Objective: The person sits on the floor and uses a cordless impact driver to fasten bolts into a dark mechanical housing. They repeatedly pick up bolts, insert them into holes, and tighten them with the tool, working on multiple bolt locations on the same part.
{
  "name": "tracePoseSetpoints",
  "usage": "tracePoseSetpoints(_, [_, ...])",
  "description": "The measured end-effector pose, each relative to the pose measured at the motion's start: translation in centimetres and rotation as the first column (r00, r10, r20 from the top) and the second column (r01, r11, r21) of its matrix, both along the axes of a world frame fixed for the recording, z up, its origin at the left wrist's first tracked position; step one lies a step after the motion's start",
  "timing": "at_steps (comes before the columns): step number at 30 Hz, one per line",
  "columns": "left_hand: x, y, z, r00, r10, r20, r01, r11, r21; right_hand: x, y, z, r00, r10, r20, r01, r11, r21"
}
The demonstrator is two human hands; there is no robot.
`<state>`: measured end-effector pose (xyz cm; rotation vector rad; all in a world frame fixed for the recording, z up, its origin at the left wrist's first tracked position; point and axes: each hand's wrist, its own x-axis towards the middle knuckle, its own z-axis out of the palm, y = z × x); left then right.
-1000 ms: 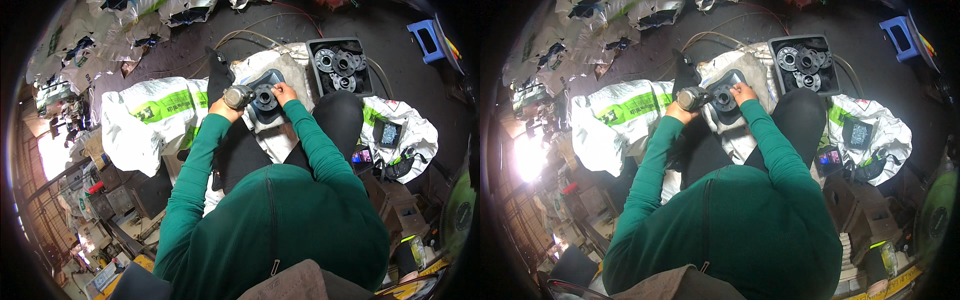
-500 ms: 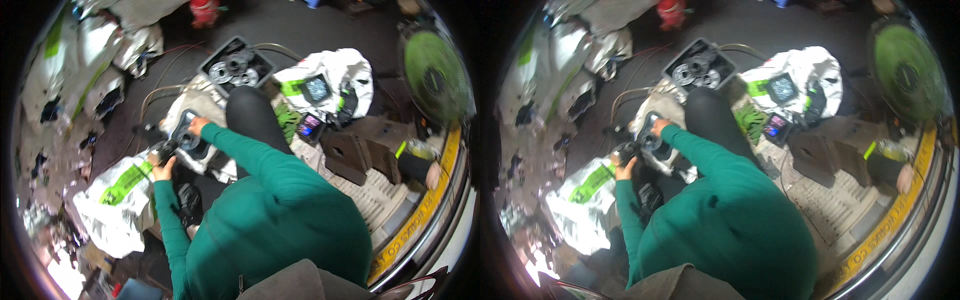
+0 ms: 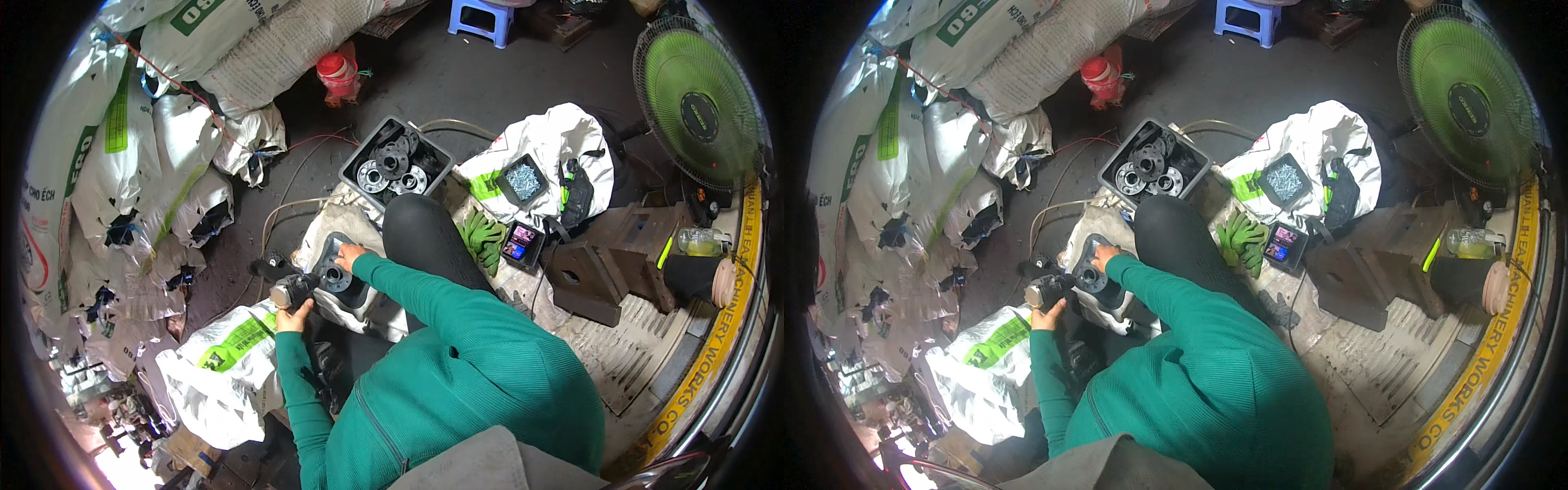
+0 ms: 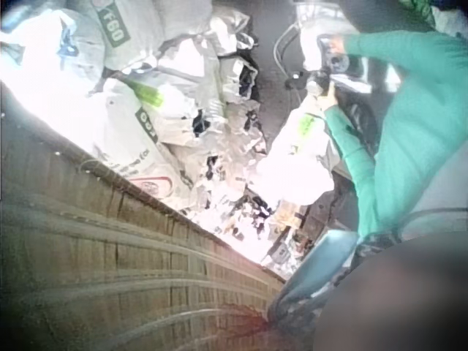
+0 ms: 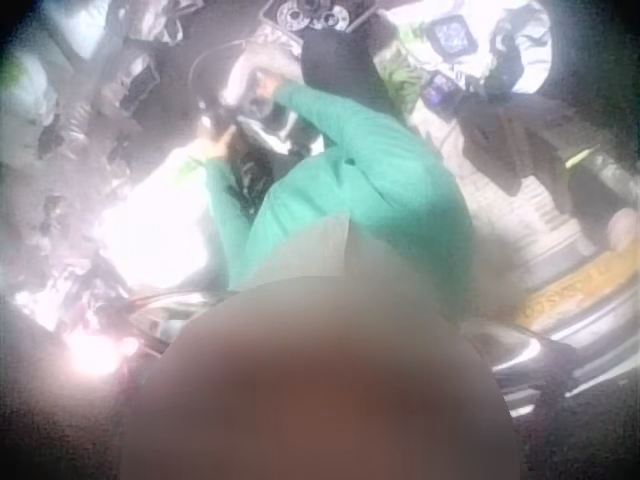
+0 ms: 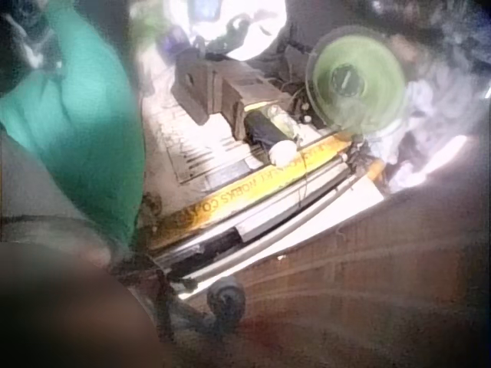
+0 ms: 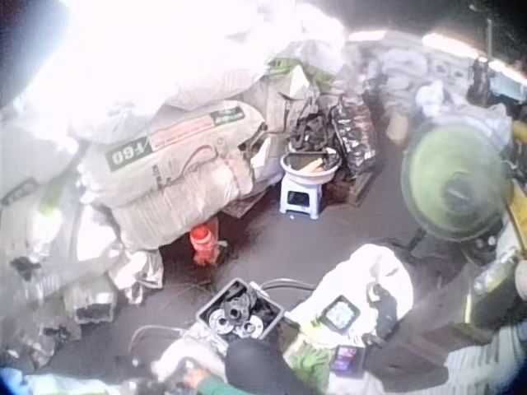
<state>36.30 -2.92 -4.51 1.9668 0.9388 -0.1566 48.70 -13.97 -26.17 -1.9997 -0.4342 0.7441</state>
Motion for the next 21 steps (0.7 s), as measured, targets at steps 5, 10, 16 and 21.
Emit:
tracePoseSetpoints(5, [-3.1, 0.1, 3.5, 0.954, -0.246, 0.169, 0.212, 0.957, 0.197, 0.4, -2.3, 7.4, 0.973, -0.161, 0.165, 0.152, 0.986, 0.068])
tracePoseSetpoints(10, [-8.4, -1.9, 3.0, 0.729, -0.672, -0.128, 0.649, 0.620, 0.441, 7.2, -13.0, 14.1, 0.715, -0.336, 0.613, -0.024, 0.864, 0.502])
tracePoseSetpoints(16, [-13.8, -4.0, -1.5, 0.809, -0.455, -0.373, 0.573, 0.751, 0.328, 15.6, -36.0, 1.7, 0.424, -0.738, 0.525, 0.852, 0.522, 0.045])
tracePoseSetpoints(21, [-15.0, -3.8, -3.7, 0.826, -0.316, -0.467, 0.495, 0.802, 0.333, 14.0, -46.8, -8.8, 0.570, -0.650, 0.504, 0.821, 0.474, -0.318])
